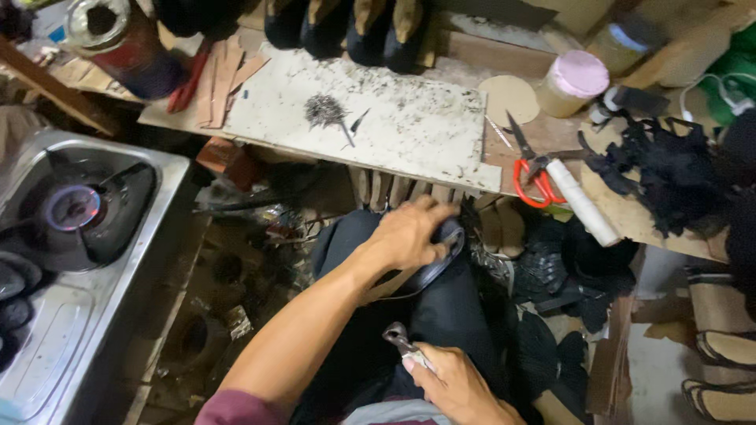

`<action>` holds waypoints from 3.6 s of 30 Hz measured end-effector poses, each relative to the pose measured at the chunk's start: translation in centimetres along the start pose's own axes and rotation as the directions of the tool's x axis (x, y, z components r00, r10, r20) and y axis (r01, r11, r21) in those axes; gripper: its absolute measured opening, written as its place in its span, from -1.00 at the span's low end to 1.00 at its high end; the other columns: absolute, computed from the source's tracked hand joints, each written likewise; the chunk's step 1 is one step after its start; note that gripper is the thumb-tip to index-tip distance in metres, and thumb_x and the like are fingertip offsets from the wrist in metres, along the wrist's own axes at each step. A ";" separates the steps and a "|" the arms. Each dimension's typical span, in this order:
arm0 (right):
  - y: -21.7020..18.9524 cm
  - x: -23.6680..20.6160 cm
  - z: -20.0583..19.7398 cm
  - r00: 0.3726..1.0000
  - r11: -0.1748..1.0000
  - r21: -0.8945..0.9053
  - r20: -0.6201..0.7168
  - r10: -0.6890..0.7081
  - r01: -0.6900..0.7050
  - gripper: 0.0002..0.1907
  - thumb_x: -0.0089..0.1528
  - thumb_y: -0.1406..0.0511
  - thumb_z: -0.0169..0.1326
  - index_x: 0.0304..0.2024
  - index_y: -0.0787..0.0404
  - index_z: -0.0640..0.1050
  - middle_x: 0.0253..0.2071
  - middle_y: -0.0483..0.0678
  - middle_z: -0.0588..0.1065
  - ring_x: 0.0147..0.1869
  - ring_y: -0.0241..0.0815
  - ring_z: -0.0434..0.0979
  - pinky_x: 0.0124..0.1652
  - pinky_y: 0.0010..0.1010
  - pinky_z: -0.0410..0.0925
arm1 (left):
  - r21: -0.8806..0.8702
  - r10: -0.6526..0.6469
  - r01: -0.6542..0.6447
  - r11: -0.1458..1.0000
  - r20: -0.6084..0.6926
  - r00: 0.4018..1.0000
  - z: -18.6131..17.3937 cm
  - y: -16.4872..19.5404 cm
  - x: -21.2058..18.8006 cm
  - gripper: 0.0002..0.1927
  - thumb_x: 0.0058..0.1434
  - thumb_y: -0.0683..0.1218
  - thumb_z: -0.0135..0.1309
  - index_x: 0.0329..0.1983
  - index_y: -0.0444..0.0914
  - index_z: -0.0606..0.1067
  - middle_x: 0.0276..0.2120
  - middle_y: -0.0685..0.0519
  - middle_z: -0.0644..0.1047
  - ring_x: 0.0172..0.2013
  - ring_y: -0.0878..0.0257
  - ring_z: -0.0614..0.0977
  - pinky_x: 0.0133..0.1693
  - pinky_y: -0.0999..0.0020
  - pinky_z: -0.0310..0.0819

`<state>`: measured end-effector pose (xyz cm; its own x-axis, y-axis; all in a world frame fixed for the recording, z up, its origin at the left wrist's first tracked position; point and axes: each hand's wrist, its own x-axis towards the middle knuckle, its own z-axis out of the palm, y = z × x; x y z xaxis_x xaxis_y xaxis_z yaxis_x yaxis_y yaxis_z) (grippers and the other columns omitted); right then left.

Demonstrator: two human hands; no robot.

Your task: The person sits with a shoe upper and last on their lap, uses pincers to pull and grip the upper material, hammers the shoe, trims excess material with shears, and fits the upper over the wooden last, at one point reaching to the shelf to take a last. The finished shoe is placed on the shelf with other completed shoes.

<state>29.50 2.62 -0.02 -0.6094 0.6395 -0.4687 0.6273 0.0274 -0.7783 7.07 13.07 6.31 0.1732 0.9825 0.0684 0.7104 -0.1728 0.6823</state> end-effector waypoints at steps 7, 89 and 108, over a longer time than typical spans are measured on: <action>0.4 -0.3 -5.5 0.977 0.941 0.307 -0.109 0.183 -0.142 -0.69 0.28 0.18 -0.02 0.03 0.01 0.58 -0.58 -0.12 0.45 -0.60 -0.36 0.42 -0.51 -0.47 0.35 | -0.268 -0.010 -0.232 0.935 -0.674 0.739 -1.4 0.9 -6.3 -0.46 0.13 -0.16 0.31 0.17 -0.26 0.42 0.15 -0.19 0.44 0.23 -0.10 0.50 0.29 0.09 0.38; -2.0 5.2 -11.2 0.934 0.890 -0.433 -0.241 -0.263 0.140 -0.76 0.23 0.29 0.08 -0.08 0.26 0.53 -0.36 0.16 0.59 -0.30 0.20 0.63 -0.33 -0.08 0.45 | 0.330 0.069 -0.014 0.944 -0.157 0.985 4.5 -3.8 -1.0 -0.49 0.45 0.08 -0.11 0.27 -0.40 0.34 0.03 -0.33 0.56 0.13 -0.21 0.55 0.18 -0.05 0.36; -2.2 9.1 -9.2 0.866 0.969 -0.247 -0.478 -0.148 0.029 -0.69 0.28 0.13 0.01 -0.27 0.27 0.53 -0.55 0.19 0.54 -0.41 0.21 0.57 -0.38 -0.06 0.41 | -0.042 0.129 -0.124 0.991 0.114 0.985 1.4 -6.5 0.2 -0.30 0.37 0.04 0.00 0.42 -0.42 0.10 0.16 -0.43 0.43 0.12 -0.29 0.51 0.11 0.01 0.40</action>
<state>27.00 15.45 1.29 -0.3886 0.9169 -0.0911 0.7097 0.2348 -0.6642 3.44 14.31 0.81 0.3397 0.9378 0.0722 0.6537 -0.2906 0.6987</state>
